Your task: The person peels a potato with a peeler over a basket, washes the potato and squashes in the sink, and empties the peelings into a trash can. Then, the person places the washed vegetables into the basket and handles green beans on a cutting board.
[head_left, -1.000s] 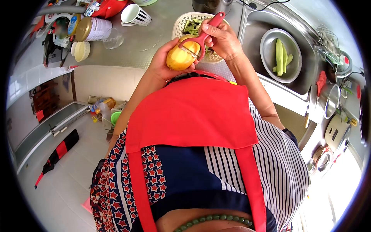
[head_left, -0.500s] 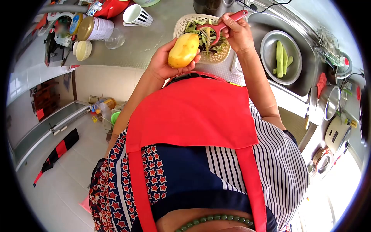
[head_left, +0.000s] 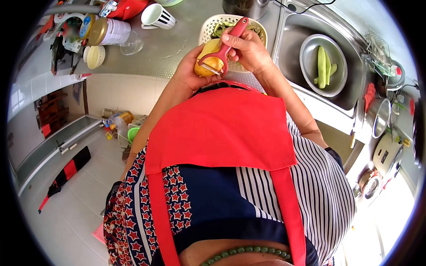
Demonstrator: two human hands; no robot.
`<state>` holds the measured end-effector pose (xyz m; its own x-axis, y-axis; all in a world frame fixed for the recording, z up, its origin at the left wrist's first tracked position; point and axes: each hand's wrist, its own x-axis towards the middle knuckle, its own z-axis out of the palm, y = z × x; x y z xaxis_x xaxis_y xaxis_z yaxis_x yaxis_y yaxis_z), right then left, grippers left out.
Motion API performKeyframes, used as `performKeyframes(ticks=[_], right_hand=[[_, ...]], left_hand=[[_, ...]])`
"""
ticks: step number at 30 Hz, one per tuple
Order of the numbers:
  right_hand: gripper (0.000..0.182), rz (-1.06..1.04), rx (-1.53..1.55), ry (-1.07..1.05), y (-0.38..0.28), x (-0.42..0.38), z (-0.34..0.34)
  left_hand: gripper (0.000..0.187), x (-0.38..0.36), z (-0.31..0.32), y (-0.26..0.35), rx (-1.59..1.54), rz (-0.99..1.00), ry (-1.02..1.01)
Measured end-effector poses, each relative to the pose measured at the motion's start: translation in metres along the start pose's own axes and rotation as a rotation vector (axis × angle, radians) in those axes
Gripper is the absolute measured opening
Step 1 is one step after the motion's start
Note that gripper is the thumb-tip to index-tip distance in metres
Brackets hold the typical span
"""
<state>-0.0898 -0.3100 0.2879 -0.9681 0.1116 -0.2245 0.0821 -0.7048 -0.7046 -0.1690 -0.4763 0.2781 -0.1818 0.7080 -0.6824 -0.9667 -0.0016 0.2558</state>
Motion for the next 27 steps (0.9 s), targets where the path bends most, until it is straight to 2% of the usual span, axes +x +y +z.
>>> performKeyframes(ticks=[3,6,13,14,15,17,18,21,27], right_hand=[[0.016,0.001,0.065,0.061,-0.003,0.006,-0.011],[0.017,-0.042,0.073,0.068,-0.007,0.01,-0.027],[0.015,-0.017,0.193,0.118,-0.004,0.012,-0.034],[0.015,-0.025,0.214,0.175,-0.008,0.014,-0.043],[0.015,-0.149,0.126,0.221,-0.004,0.023,-0.063],[0.013,-0.187,0.003,0.366,-0.008,0.027,-0.089],[0.013,-0.198,-0.003,0.367,-0.01,0.026,-0.091],[0.012,-0.214,-0.022,0.347,-0.012,0.022,-0.089],[0.01,-0.256,0.062,0.29,-0.01,0.019,-0.079]], left_hand=[[0.045,-0.001,0.002,0.002,-0.054,-0.058,0.011],[0.045,-0.005,0.008,-0.003,-0.072,-0.113,-0.157],[0.045,-0.009,0.013,-0.002,0.037,-0.082,-0.134],[0.045,-0.008,0.007,-0.002,0.067,-0.083,-0.15],[0.045,-0.007,0.005,-0.002,0.098,-0.085,-0.169],[0.045,-0.01,0.008,0.0,0.059,-0.093,-0.258],[0.045,-0.012,0.01,0.001,0.037,-0.093,-0.301],[0.05,-0.011,0.012,0.0,0.004,-0.051,-0.224],[0.06,-0.009,0.004,0.0,-0.116,-0.062,-0.224]])
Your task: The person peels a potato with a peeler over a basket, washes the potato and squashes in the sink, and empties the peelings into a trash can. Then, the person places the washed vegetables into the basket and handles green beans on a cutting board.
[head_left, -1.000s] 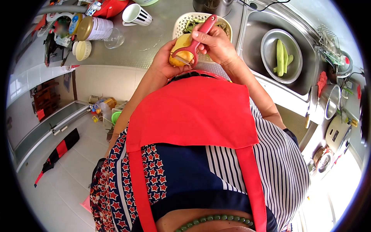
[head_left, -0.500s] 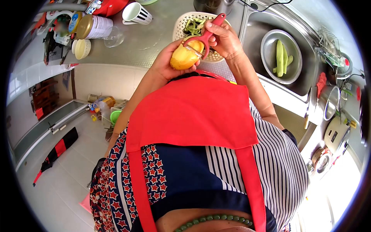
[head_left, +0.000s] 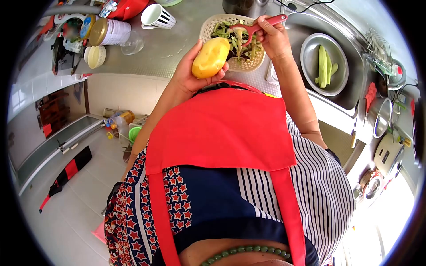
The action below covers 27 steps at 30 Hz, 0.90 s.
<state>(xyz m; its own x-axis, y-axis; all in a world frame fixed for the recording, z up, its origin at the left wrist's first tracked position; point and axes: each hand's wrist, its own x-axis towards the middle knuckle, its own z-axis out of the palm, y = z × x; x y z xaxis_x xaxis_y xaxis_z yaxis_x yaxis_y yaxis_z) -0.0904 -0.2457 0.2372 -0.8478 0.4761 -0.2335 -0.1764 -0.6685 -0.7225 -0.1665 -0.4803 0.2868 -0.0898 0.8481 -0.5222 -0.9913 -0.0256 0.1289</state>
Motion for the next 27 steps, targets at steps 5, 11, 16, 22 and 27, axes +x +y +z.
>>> performKeyframes(ticks=[5,11,16,22,27], right_hand=[[0.009,0.059,0.085,-0.041,-0.009,-0.004,0.007],[0.012,0.2,0.04,-0.242,-0.01,-0.036,0.054],[0.015,0.22,-0.109,-0.351,0.0,-0.046,0.073],[0.016,0.274,-0.058,-0.323,0.005,-0.042,0.07],[0.015,0.318,0.02,-0.288,-0.003,-0.037,0.06]], left_hand=[[0.059,0.0,0.001,-0.002,-0.079,0.038,0.064],[0.056,-0.001,0.005,-0.005,-0.089,0.06,0.154],[0.054,0.002,0.0,-0.008,0.001,0.122,0.238],[0.054,-0.002,-0.002,-0.009,0.033,0.065,0.194],[0.054,-0.005,0.005,-0.011,0.004,0.028,0.112]])
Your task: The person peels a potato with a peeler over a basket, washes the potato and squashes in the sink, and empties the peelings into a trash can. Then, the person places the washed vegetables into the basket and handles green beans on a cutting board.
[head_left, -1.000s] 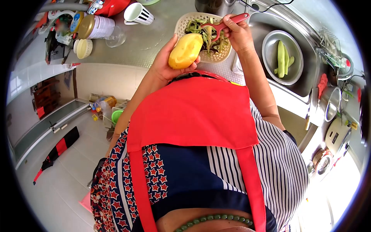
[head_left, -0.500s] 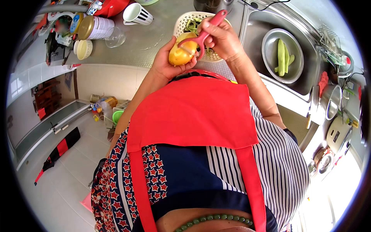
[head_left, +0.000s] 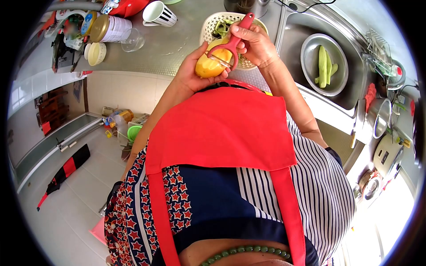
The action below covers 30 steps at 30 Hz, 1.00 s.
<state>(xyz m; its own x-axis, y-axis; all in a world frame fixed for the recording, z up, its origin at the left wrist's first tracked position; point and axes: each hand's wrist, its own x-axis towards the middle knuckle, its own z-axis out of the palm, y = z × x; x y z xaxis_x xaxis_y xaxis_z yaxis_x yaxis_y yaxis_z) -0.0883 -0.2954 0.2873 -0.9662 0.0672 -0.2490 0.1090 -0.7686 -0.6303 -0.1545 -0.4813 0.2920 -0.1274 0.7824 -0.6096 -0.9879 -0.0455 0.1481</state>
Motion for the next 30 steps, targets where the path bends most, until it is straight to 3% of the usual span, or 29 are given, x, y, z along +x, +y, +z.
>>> performKeyframes(ticks=[6,11,17,18,19,21,27,30], right_hand=[[0.013,-0.008,0.073,-0.016,0.001,0.005,-0.008],[0.013,-0.042,0.038,-0.037,-0.006,0.004,-0.015],[0.012,0.043,0.208,-0.024,0.011,0.019,-0.043],[0.013,-0.036,0.187,0.022,0.009,0.022,-0.057],[0.014,-0.101,-0.028,0.213,0.007,0.026,-0.073],[0.015,-0.129,0.073,0.233,0.001,0.02,-0.105],[0.018,-0.153,0.023,0.247,-0.006,0.008,-0.091],[0.016,-0.155,0.113,0.199,-0.007,0.002,-0.074]], left_hand=[[0.056,0.0,-0.003,0.001,0.067,-0.036,-0.1],[0.054,-0.004,0.002,-0.002,0.093,-0.012,-0.065],[0.058,-0.003,-0.009,0.0,0.157,-0.002,-0.077],[0.06,-0.002,-0.012,0.001,0.187,-0.005,-0.088],[0.06,-0.004,-0.008,0.0,0.185,-0.003,-0.109],[0.061,-0.012,0.0,0.0,0.183,0.009,-0.148],[0.057,-0.007,0.003,-0.004,0.077,0.029,-0.033],[0.056,-0.001,-0.004,-0.003,0.051,-0.002,-0.077]])
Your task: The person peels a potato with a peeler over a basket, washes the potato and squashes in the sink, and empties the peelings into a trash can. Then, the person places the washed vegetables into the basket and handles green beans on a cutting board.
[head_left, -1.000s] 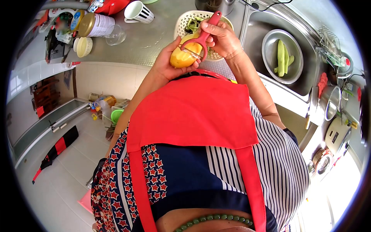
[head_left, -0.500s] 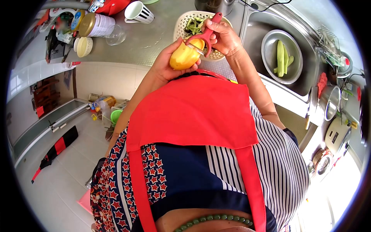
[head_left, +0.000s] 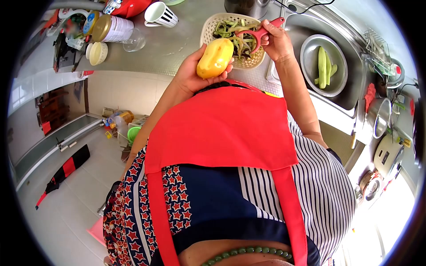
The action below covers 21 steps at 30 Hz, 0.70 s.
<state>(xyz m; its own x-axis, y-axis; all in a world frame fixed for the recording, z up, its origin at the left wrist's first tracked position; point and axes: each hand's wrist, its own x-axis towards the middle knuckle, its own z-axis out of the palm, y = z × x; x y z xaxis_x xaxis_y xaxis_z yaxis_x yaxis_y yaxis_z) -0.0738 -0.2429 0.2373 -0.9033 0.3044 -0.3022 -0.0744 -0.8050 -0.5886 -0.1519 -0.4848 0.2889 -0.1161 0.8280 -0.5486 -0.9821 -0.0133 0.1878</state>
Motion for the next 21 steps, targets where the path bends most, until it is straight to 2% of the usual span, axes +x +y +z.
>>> performKeyframes(ticks=[2,5,6,10,14,21], right_hand=[[0.014,0.048,0.027,-0.093,-0.001,-0.007,0.009],[0.014,0.026,-0.006,-0.05,0.002,-0.024,0.041],[0.013,0.035,-0.016,-0.113,0.003,-0.027,0.048],[0.013,0.046,-0.111,-0.2,0.013,-0.036,0.079],[0.015,0.051,-0.239,-0.238,0.022,-0.031,0.081],[0.015,0.075,-0.205,-0.24,0.031,-0.023,0.074]], left_hand=[[0.056,0.003,-0.004,0.002,-0.076,-0.013,-0.04],[0.056,0.002,-0.001,0.002,-0.116,-0.019,-0.044],[0.056,0.002,0.002,0.002,-0.116,-0.016,-0.036],[0.055,0.002,0.013,-0.001,-0.03,0.075,0.155],[0.056,0.004,0.011,-0.001,-0.034,0.085,0.166],[0.056,0.006,-0.001,0.0,0.02,0.09,0.182]])
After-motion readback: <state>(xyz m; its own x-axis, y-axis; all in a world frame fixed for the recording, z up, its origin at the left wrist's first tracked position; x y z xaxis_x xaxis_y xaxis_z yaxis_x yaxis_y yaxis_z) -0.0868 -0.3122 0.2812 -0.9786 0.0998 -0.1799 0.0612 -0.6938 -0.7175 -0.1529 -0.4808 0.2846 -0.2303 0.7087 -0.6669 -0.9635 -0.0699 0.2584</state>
